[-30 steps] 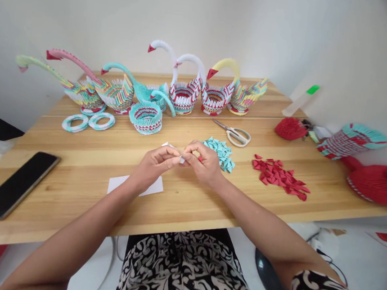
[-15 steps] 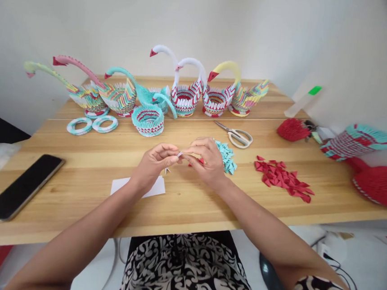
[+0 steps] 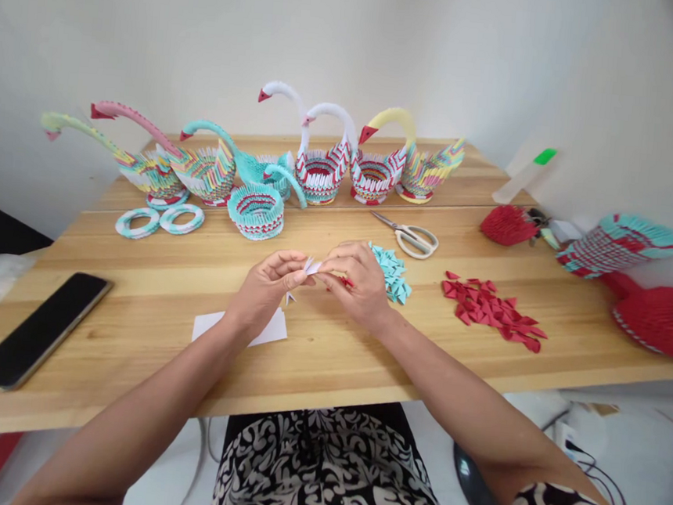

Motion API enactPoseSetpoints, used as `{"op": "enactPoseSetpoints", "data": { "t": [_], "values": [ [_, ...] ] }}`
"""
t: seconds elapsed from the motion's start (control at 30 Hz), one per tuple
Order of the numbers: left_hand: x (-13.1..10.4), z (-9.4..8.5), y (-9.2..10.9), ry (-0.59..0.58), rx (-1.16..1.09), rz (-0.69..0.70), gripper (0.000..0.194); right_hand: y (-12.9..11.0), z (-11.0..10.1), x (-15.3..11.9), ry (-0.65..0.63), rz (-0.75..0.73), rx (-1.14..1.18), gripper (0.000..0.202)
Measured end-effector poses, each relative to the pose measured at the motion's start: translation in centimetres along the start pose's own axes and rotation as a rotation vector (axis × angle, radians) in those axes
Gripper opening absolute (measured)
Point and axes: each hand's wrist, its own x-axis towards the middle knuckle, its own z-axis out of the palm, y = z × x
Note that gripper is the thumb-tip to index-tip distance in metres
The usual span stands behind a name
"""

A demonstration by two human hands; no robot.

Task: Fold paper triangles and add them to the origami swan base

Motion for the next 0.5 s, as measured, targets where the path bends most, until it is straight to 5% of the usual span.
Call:
{"op": "enactPoseSetpoints", "data": {
  "t": [0.3,0.5],
  "values": [
    [0.1,-0.1,-0.4,0.018,0.008,0.030,0.038,0.5,0.3,-0.3,-0.066,-0.100,-0.062,0.013],
    [-0.3,0.2,0.7,0.106,0.387,0.069,0.024,0.4,-0.1,0.0,-0.042,-0.159,-0.173,0.020]
  ]
}}
